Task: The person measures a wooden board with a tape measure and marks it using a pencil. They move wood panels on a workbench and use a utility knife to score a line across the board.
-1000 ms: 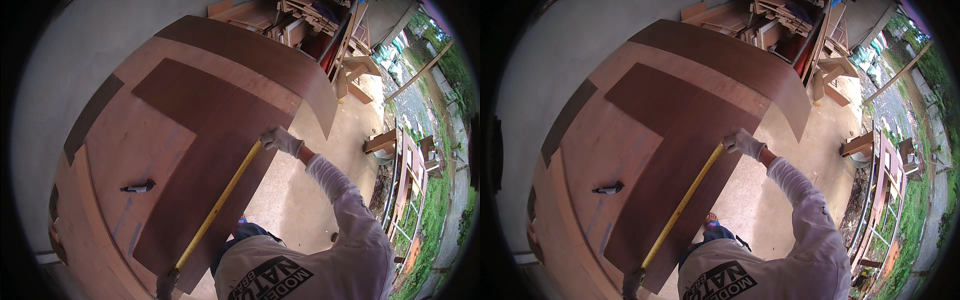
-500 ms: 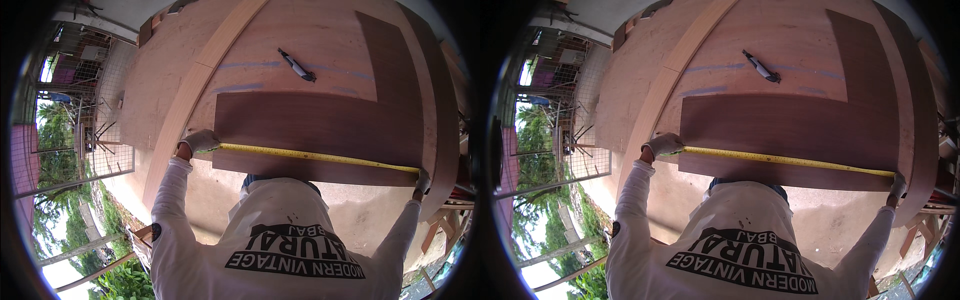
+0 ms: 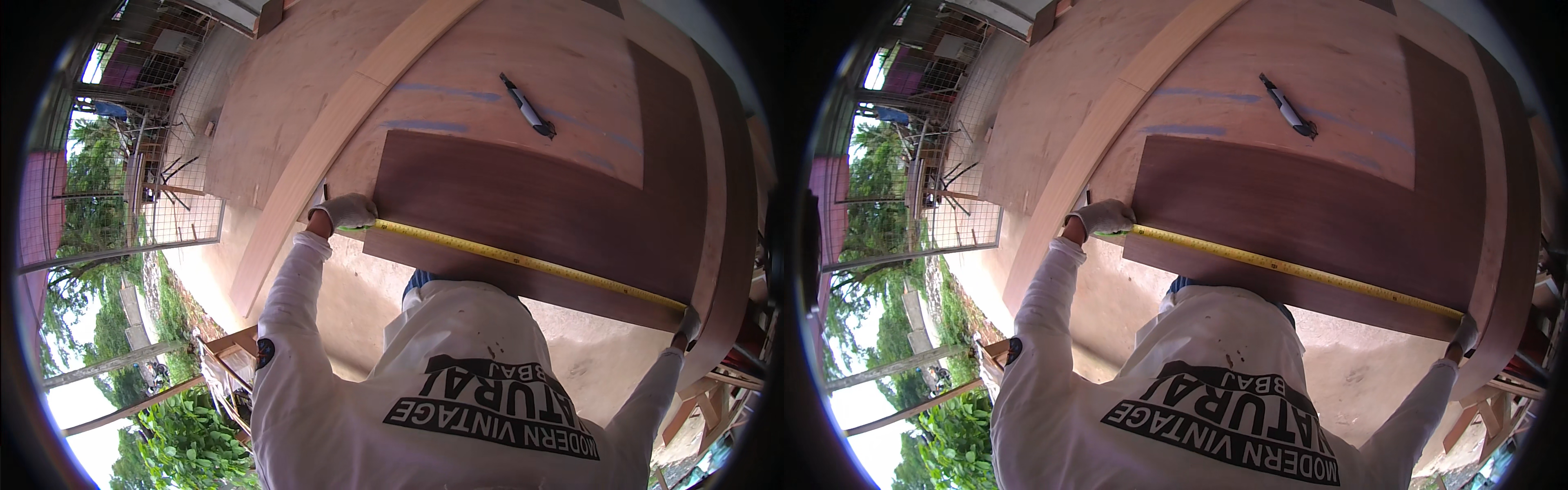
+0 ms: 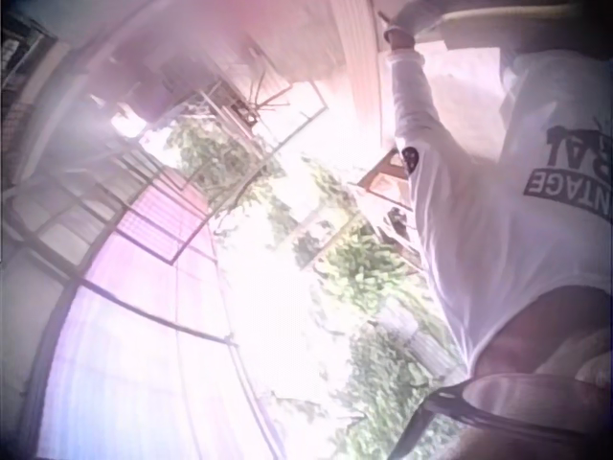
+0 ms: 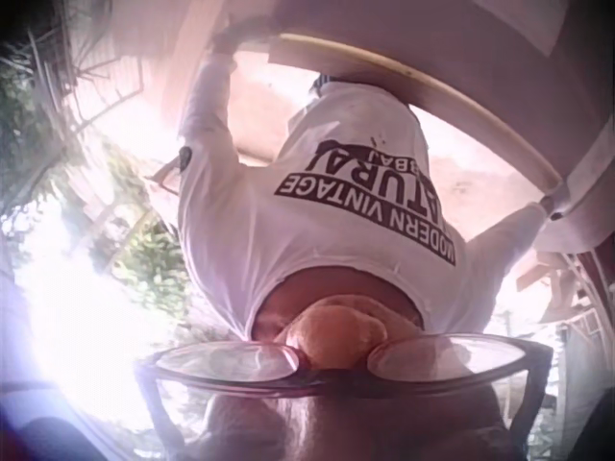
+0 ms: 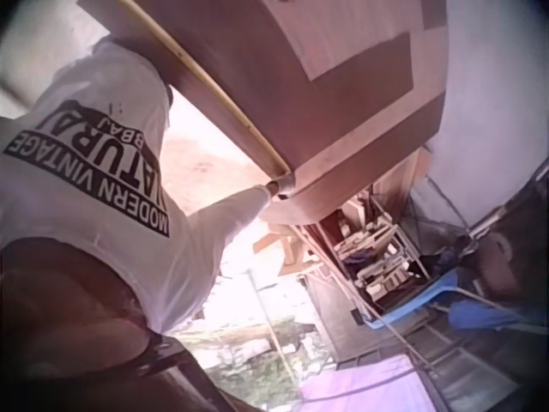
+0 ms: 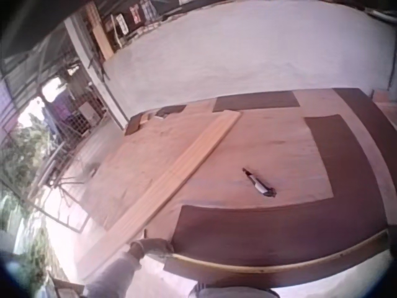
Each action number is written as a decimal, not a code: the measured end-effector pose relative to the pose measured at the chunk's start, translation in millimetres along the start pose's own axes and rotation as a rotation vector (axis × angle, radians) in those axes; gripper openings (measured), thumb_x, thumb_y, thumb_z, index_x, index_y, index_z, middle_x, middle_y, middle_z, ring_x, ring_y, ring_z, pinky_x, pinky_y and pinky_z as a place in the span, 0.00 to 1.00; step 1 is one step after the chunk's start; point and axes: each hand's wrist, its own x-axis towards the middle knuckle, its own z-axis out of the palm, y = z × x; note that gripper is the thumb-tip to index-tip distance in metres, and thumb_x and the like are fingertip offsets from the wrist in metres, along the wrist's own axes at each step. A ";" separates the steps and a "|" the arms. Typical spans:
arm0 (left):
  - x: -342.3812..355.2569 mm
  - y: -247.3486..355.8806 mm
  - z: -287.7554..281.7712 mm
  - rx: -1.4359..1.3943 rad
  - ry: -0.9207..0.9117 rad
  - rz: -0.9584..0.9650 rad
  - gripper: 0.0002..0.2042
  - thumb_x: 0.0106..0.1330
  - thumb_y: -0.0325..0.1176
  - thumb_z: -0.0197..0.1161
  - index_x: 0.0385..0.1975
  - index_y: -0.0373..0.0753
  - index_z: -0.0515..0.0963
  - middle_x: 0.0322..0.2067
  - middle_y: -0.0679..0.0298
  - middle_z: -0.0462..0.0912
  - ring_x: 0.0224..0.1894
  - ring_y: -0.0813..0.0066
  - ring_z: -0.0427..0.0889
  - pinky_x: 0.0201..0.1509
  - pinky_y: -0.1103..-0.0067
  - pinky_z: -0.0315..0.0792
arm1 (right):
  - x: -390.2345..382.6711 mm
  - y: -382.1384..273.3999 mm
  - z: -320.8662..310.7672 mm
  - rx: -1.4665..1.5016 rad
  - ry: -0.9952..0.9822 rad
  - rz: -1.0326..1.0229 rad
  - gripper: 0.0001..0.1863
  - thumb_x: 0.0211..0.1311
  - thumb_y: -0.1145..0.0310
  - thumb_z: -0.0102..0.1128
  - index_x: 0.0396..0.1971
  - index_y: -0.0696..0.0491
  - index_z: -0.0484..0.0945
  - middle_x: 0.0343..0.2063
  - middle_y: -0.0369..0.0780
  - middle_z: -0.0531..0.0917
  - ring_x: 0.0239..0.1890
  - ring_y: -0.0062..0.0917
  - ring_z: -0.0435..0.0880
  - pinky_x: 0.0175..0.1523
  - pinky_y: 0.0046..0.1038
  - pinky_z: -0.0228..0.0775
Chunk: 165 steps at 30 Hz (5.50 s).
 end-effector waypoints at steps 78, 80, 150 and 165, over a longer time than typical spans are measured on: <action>-84.6 92.5 115.3 -0.952 0.183 0.255 0.17 0.78 0.38 0.63 0.56 0.31 0.84 0.40 0.63 0.88 0.40 0.74 0.84 0.48 0.75 0.79 | -297.2 -219.2 31.3 1.490 -0.162 0.480 0.21 0.80 0.56 0.59 0.67 0.46 0.77 0.41 0.33 0.84 0.34 0.25 0.85 0.41 0.37 0.84; -75.3 82.7 133.2 -0.792 0.317 0.443 0.17 0.79 0.43 0.58 0.45 0.33 0.86 0.36 0.66 0.84 0.36 0.76 0.81 0.43 0.76 0.76 | -329.7 -229.4 35.8 1.531 -0.220 0.560 0.20 0.80 0.58 0.58 0.66 0.47 0.77 0.42 0.36 0.84 0.35 0.28 0.87 0.44 0.40 0.86; -118.5 67.1 37.0 -0.498 -0.162 0.245 0.60 0.56 0.60 0.76 0.83 0.36 0.49 0.65 0.37 0.79 0.64 0.41 0.82 0.65 0.59 0.77 | -613.2 -596.8 -36.4 0.976 -1.026 -0.457 0.19 0.72 0.65 0.66 0.58 0.58 0.84 0.46 0.40 0.89 0.47 0.22 0.87 0.54 0.26 0.79; -96.1 36.9 61.0 -0.424 -0.044 0.360 0.34 0.63 0.49 0.72 0.69 0.42 0.76 0.59 0.48 0.85 0.60 0.50 0.85 0.65 0.61 0.78 | -516.5 -514.3 -108.6 1.712 -0.640 -0.158 0.19 0.78 0.69 0.62 0.62 0.62 0.80 0.41 0.39 0.87 0.38 0.21 0.87 0.46 0.25 0.84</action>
